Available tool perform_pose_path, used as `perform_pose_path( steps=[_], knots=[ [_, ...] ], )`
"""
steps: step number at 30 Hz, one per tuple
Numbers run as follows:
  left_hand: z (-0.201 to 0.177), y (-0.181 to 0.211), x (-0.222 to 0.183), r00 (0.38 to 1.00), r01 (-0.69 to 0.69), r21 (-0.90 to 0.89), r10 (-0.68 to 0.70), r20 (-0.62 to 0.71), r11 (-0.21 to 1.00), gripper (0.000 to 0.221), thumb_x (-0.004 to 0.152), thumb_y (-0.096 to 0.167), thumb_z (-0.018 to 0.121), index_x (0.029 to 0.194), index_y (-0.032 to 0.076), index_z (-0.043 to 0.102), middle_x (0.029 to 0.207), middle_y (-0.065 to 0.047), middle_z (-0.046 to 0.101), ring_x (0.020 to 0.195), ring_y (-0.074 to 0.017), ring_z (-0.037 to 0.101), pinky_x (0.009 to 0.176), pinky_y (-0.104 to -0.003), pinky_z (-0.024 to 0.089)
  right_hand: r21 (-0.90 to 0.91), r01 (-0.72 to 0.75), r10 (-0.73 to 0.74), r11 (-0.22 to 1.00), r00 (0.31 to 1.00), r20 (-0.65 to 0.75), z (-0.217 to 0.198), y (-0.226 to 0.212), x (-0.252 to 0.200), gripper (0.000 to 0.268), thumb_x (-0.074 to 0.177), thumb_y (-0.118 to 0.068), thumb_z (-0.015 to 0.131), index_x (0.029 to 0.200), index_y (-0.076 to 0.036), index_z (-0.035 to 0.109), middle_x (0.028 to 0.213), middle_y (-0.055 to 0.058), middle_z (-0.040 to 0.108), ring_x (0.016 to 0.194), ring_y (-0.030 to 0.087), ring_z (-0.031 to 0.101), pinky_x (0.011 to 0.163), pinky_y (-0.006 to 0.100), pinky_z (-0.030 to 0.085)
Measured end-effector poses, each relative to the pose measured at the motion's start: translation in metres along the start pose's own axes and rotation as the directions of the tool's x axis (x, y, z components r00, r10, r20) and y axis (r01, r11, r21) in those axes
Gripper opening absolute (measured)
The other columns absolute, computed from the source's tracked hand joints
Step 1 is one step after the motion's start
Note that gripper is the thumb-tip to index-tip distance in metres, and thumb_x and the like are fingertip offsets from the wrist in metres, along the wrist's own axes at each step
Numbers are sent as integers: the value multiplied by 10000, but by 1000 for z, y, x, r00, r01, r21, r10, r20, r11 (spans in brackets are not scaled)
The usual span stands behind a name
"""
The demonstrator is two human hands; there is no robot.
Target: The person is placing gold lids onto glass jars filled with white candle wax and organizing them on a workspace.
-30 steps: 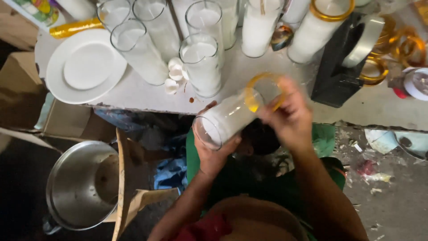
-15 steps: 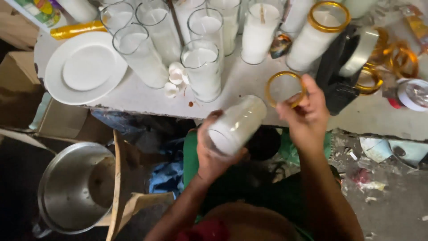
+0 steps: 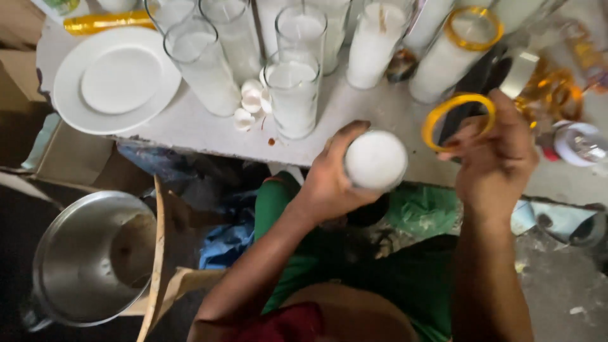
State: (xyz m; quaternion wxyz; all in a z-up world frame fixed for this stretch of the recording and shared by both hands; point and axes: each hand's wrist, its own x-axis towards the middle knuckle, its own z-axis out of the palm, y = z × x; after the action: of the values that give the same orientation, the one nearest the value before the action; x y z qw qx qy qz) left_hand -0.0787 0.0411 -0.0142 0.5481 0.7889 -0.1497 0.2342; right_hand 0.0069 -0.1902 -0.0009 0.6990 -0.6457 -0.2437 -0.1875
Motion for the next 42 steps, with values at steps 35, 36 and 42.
perform_pose_path(
  steps=[35, 36, 42],
  knots=[
    [38, -26, 61, 947, -179, 84, 195, -256, 980, 910, 661, 374, 976, 1426, 74, 584, 1416, -200, 628, 1298, -352, 633, 1131, -426, 508, -573, 135, 79, 808, 940, 333, 38, -7, 77, 134, 1051, -85, 691, 1145, -68, 784, 903, 214, 714, 991, 366, 714, 782, 450, 544],
    [39, -18, 63, 948, -177, 84, 193, -254, 981, 910, 661, 374, 976, 1426, 74, 584, 1416, -200, 628, 1298, -352, 633, 1131, -426, 508, -573, 131, 82, 809, 940, 331, 37, -5, 79, 134, 1051, -85, 691, 1145, -68, 784, 903, 214, 714, 991, 366, 714, 782, 450, 544],
    [58, -6, 65, 889, -155, 191, 221, -402, 969, 829, 615, 405, 970, 1322, 123, 643, 1289, -139, 702, 1162, -329, 713, 1011, -418, 589, -537, 93, 114, 839, 934, 340, 35, 0, 81, 132, 1035, -84, 695, 1132, -65, 783, 906, 246, 716, 864, 363, 723, 695, 487, 563]
  ],
)
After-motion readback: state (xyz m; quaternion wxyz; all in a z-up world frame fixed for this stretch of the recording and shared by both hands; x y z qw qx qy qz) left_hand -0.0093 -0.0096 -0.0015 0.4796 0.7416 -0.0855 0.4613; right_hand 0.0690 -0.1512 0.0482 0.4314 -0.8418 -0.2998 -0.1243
